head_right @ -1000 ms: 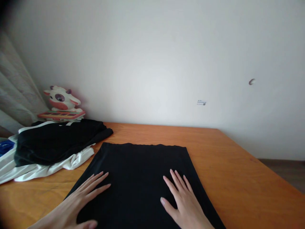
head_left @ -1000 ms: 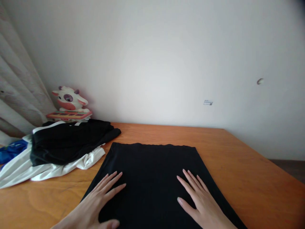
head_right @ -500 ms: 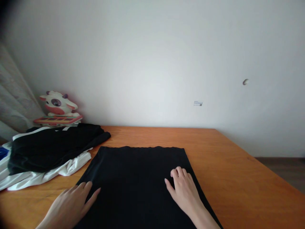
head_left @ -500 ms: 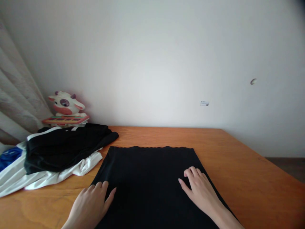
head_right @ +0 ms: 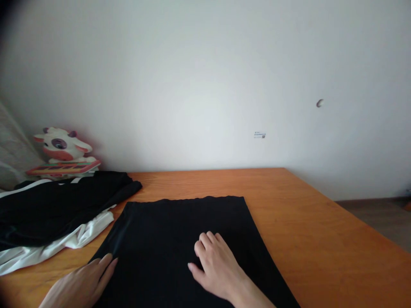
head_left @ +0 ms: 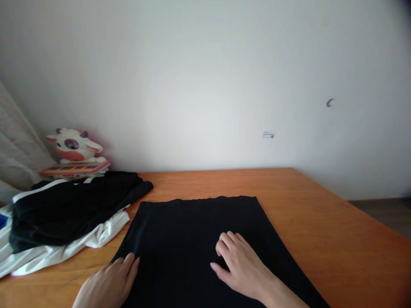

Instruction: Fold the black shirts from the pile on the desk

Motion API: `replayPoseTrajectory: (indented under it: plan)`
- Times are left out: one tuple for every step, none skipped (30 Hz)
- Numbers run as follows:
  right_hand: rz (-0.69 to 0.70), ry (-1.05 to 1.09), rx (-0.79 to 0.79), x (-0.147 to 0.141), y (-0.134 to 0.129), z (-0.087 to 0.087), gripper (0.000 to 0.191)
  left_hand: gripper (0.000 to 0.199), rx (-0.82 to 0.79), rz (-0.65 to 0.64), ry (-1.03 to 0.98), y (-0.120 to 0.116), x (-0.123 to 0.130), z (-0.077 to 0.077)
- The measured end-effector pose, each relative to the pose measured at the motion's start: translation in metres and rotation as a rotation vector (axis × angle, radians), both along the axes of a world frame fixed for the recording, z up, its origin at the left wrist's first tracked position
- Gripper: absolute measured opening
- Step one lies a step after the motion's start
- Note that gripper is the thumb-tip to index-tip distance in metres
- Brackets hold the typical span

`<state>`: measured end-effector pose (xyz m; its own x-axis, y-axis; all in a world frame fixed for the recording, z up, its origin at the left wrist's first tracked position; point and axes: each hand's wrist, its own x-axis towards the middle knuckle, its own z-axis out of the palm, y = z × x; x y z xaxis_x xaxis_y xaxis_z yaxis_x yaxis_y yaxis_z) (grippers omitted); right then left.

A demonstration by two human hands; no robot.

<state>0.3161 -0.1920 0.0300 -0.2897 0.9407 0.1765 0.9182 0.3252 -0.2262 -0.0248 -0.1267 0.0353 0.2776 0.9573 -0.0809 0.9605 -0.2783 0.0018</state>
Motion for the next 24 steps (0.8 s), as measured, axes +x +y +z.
replayPoseTrajectory:
  plan:
    - [0.021, 0.017, -0.016, -0.005, 0.0, -0.001, 0.016, 0.035, -0.017, -0.013, 0.02, 0.002, 0.0, 0.0]
    - [0.048, 0.036, -0.03, -0.01, 0.0, -0.001, 0.018, 0.035, -0.039, -0.016, 0.049, 0.003, 0.001, 0.0]
    - [0.077, 0.058, -0.042, -0.015, 0.0, -0.002, 0.021, 0.036, -0.062, -0.012, 0.078, 0.005, 0.002, 0.001]
    - [0.106, 0.082, -0.053, -0.018, 0.0, -0.004, 0.024, 0.037, -0.078, 0.0, 0.101, 0.007, 0.004, 0.001]
    - [0.129, 0.107, -0.062, -0.02, -0.001, -0.004, 0.027, 0.038, -0.083, 0.01, 0.117, 0.009, 0.005, 0.0]
    - [0.144, 0.133, -0.073, -0.021, -0.001, -0.005, 0.03, 0.039, -0.082, 0.017, 0.129, 0.011, 0.007, 0.0]
    - [0.147, 0.158, -0.086, -0.021, 0.0, -0.006, 0.032, 0.041, -0.076, 0.021, 0.134, 0.014, 0.008, -0.001]
    - [0.137, 0.18, -0.102, -0.02, 0.001, -0.006, 0.035, 0.043, -0.065, 0.021, 0.133, 0.017, 0.009, -0.002]
    - [0.119, 0.196, -0.122, -0.017, 0.002, -0.006, 0.038, 0.044, -0.053, 0.016, 0.127, 0.02, 0.011, -0.003]
    - [0.095, 0.202, -0.144, -0.014, 0.004, -0.006, 0.041, 0.044, -0.04, 0.009, 0.119, 0.024, 0.013, -0.003]
    - [0.068, 0.198, -0.165, -0.011, 0.006, -0.005, 0.044, 0.044, -0.028, 0.004, 0.111, 0.029, 0.015, -0.003]
    - [0.042, 0.185, -0.184, -0.007, 0.009, -0.005, 0.048, 0.043, -0.018, 0.001, 0.107, 0.034, 0.018, -0.003]
    - [0.02, 0.168, -0.2, -0.004, 0.012, -0.005, 0.053, 0.042, -0.005, -0.006, 0.104, 0.04, 0.022, -0.002]
    - [0.003, 0.151, -0.215, -0.002, 0.015, -0.006, 0.057, 0.041, 0.003, -0.012, 0.104, 0.046, 0.026, -0.001]
    - [-0.013, 0.138, -0.224, 0.0, 0.018, -0.006, 0.061, 0.04, 0.01, -0.02, 0.107, 0.053, 0.031, 0.001]
    - [-0.03, 0.128, -0.231, 0.001, 0.021, -0.007, 0.064, 0.04, 0.017, -0.025, 0.114, 0.06, 0.036, 0.002]
    - [-0.049, 0.122, -0.236, 0.002, 0.024, -0.007, 0.066, 0.04, 0.024, -0.032, 0.123, 0.067, 0.041, 0.002]
    - [-0.069, 0.117, -0.239, 0.002, 0.027, -0.008, 0.068, 0.04, 0.031, -0.039, 0.13, 0.075, 0.046, 0.002]
    - [-0.092, 0.113, -0.241, 0.002, 0.03, -0.009, 0.069, 0.041, 0.041, -0.044, 0.133, 0.084, 0.05, 0.002]
    - [-0.114, 0.109, -0.243, 0.002, 0.033, -0.01, 0.071, 0.041, 0.053, -0.05, 0.131, 0.093, 0.055, 0.0]
    - [-0.137, 0.104, -0.246, 0.002, 0.036, -0.011, 0.072, 0.041, 0.064, -0.056, 0.124, 0.102, 0.059, -0.001]
    - [-0.161, 0.099, -0.246, 0.001, 0.039, -0.012, 0.073, 0.04, 0.076, -0.063, 0.108, 0.111, 0.064, -0.003]
    - [-0.188, 0.092, -0.243, 0.001, 0.042, -0.013, 0.074, 0.039, 0.089, -0.068, 0.086, 0.121, 0.069, -0.005]
    - [-0.215, 0.086, -0.237, 0.001, 0.046, -0.014, 0.075, 0.038, 0.102, -0.069, 0.064, 0.13, 0.074, -0.007]
